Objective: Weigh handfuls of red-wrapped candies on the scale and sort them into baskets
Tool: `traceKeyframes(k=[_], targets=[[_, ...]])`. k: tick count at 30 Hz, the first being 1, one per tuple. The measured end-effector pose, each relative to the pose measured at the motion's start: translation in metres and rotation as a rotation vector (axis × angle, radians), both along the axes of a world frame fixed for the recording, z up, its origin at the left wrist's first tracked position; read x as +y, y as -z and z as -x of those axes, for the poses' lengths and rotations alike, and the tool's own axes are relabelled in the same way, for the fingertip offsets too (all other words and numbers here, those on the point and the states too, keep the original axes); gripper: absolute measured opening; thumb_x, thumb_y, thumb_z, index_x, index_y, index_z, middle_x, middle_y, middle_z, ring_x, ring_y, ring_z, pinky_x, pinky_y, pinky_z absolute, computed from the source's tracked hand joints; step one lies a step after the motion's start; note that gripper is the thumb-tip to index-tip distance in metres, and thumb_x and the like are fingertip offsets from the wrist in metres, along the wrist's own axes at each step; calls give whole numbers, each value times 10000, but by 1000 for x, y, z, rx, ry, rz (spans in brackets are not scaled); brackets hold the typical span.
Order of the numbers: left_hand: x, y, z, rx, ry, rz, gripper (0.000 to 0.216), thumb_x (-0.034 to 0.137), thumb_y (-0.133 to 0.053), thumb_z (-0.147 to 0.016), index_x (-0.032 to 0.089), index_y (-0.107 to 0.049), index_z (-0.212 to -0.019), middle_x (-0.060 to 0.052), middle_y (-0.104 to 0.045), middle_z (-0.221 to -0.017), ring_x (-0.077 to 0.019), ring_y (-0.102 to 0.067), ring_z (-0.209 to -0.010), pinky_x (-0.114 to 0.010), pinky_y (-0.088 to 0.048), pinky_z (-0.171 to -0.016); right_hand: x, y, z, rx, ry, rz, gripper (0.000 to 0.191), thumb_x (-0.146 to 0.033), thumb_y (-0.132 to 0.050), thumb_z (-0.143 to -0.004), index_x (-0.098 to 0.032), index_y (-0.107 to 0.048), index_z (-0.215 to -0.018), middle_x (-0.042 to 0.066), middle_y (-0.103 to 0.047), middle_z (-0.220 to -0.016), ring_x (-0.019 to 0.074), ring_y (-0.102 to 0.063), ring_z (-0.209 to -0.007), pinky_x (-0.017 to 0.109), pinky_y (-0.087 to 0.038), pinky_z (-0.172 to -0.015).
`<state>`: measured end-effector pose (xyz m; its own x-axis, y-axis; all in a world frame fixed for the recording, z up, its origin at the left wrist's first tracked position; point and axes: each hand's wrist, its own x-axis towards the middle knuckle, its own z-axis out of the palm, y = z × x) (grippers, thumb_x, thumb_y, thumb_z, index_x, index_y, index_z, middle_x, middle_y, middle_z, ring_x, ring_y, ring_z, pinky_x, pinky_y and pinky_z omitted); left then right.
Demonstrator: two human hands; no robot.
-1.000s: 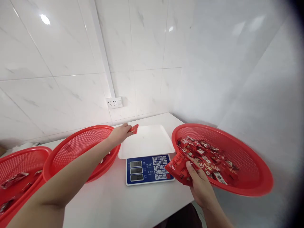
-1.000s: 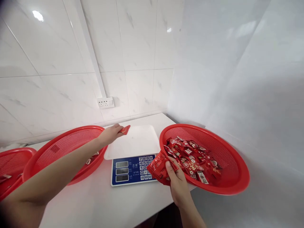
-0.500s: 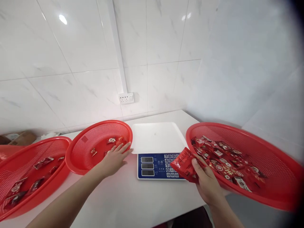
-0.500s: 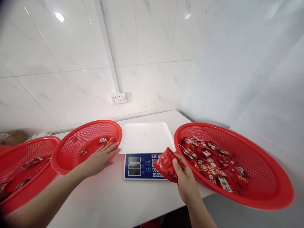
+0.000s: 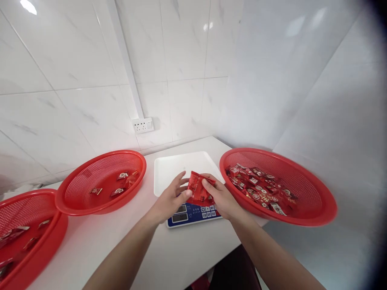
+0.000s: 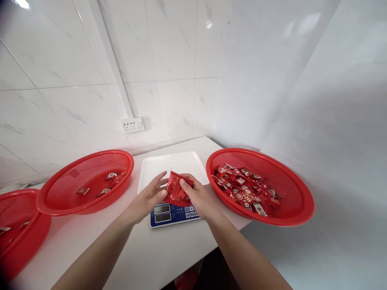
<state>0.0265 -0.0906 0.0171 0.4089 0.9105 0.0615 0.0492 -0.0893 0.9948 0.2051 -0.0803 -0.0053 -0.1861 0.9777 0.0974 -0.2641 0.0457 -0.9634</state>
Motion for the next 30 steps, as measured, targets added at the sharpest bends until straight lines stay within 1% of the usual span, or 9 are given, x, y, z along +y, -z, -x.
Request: traceKeyframes(k=[3, 7, 11, 15, 17, 20, 26, 28, 30], targets=[[7, 5, -18, -214, 14, 129, 570, 394, -607, -791, 226, -411, -1299, -120, -551, -1243, -257, -577, -1065, -408, -502, -848, 6, -15, 12, -13, -100, -42, 286, -420, -572, -807, -284, -613, -1055, 19, -612, -1153, 183, -563, -1055, 322, -471, -874], [19, 10, -11, -370, -107, 269, 537, 371, -599, -801, 269, -400, -1289, -76, -601, -1158, -218, -634, -947, -389, -555, -741, 19, -21, 17, -10, -120, 41, 399, -312, -600, -767, -314, -558, -1165, 8, -573, -1221, 191, -531, -1112, 349, -486, -872], [27, 12, 5, -468, -178, 248, 399, 334, -572, -821, 271, -467, -1202, -43, -627, -1116, -196, -647, -916, -384, -562, -744, 37, -20, 24, 9, -64, 52, 498, -219, -618, -711, -305, -535, -1194, -2, -620, -1110, 168, -576, -1023, 340, -483, -888], [32, 11, 20, -531, -319, 233, 310, 293, -528, -847, 265, -465, -1149, -35, -636, -1093, -184, -654, -899, -401, -555, -770, 57, -20, 34, -30, -25, 53, 443, -234, -604, -733, -296, -540, -1167, -2, -626, -950, 161, -611, -874, 344, -544, -759], [35, 11, 27, -530, -349, 240, 293, 282, -505, -857, 261, -457, -1145, -41, -634, -1096, -187, -658, -890, -416, -553, -777, 68, -18, 36, -71, -8, 53, 416, -231, -586, -748, -289, -543, -1157, 9, -618, -963, 159, -610, -863, 336, -553, -726], [38, 13, 34, -535, -351, 239, 280, 248, -489, -860, 252, -459, -1139, -50, -617, -1131, -190, -654, -907, -436, -537, -814, 85, -11, 35, -191, 45, 48, 478, -201, -550, -760, -280, -496, -1229, 55, -582, -1141, 167, -603, -937, 339, -542, -758], [40, 16, 42, -573, -375, 201, 321, 189, -485, -848, 255, -461, -1161, -48, -574, -1211, -192, -615, -1010, -440, -502, -888, 105, 1, 24, -550, 168, -119, 656, -165, -508, -762, -275, -323, -1382, 100, -414, -1390, 213, -411, -1254, 439, -369, -987], [40, 16, 43, -563, -361, 188, 350, 190, -483, -845, 259, -455, -1187, -49, -552, -1249, -199, -603, -1036, -435, -503, -889, 101, 0, 26, -620, 227, -222, 645, -221, -535, -770, -278, -333, -1379, 75, -369, -1427, 217, -316, -1317, 449, -279, -1051], [38, 16, 41, -534, -320, 173, 386, 202, -495, -837, 264, -451, -1216, -51, -537, -1276, -212, -599, -1044, -434, -510, -875, 91, -4, 31, -604, 220, -278, 579, -294, -553, -782, -260, -400, -1340, 70, -424, -1389, 221, -357, -1292, 436, -292, -1051]])
